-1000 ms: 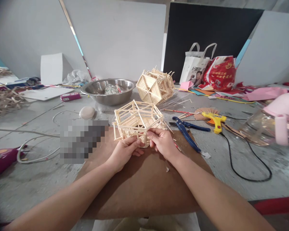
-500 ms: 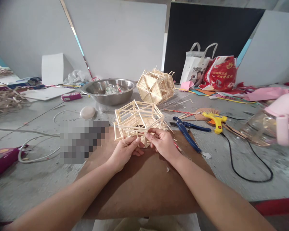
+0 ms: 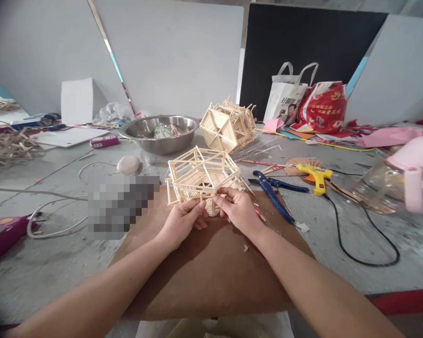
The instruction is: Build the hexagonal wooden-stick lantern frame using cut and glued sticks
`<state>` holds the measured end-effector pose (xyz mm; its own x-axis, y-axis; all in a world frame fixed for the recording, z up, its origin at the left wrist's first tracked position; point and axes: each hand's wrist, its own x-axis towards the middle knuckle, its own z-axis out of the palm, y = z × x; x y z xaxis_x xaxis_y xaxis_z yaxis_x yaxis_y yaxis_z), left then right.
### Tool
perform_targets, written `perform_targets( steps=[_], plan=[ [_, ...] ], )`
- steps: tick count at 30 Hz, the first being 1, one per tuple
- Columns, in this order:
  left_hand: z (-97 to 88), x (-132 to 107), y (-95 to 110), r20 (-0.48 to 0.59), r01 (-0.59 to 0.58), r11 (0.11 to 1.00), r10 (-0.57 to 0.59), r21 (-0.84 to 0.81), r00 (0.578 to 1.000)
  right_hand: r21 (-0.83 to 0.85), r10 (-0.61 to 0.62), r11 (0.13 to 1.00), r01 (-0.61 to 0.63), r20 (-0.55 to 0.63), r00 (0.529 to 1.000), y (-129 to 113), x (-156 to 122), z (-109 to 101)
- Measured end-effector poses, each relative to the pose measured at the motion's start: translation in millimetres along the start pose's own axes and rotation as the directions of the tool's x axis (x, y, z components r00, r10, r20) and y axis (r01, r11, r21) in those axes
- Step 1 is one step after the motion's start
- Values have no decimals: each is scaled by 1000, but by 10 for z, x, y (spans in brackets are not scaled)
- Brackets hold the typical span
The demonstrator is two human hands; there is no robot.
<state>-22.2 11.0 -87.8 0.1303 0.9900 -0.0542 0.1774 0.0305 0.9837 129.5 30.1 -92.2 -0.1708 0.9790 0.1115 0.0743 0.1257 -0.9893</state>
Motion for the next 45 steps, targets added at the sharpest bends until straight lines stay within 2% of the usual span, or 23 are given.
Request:
perform_targets(
  steps=[24,28,34,37,41,45],
  plan=[
    [5,14,-16,-19,-17,1000,17,8,1000,-45,-18,999,18,7,1000,-8,-3,8],
    [-7,10,-41,9,-57,997,57,49,998,-70,-35,997,34,-8,999,-23,-34,16],
    [-7,-71,-72,68,-193,962,183,194,981,-184,-185,970,159,-134,974,-56,-135,-23],
    [-7,-109,-65,110,-277,929,257,245,960,-239,-228,947,215,-27,973,-65,-180,-27],
    [-13,-129,-44,183,-349,910,313,222,932,-221,-162,955,198,170,972,-73,-213,9],
    [-20,-133,-58,195,-334,909,290,249,937,-199,-168,959,202,177,970,-78,-219,23]
  ],
)
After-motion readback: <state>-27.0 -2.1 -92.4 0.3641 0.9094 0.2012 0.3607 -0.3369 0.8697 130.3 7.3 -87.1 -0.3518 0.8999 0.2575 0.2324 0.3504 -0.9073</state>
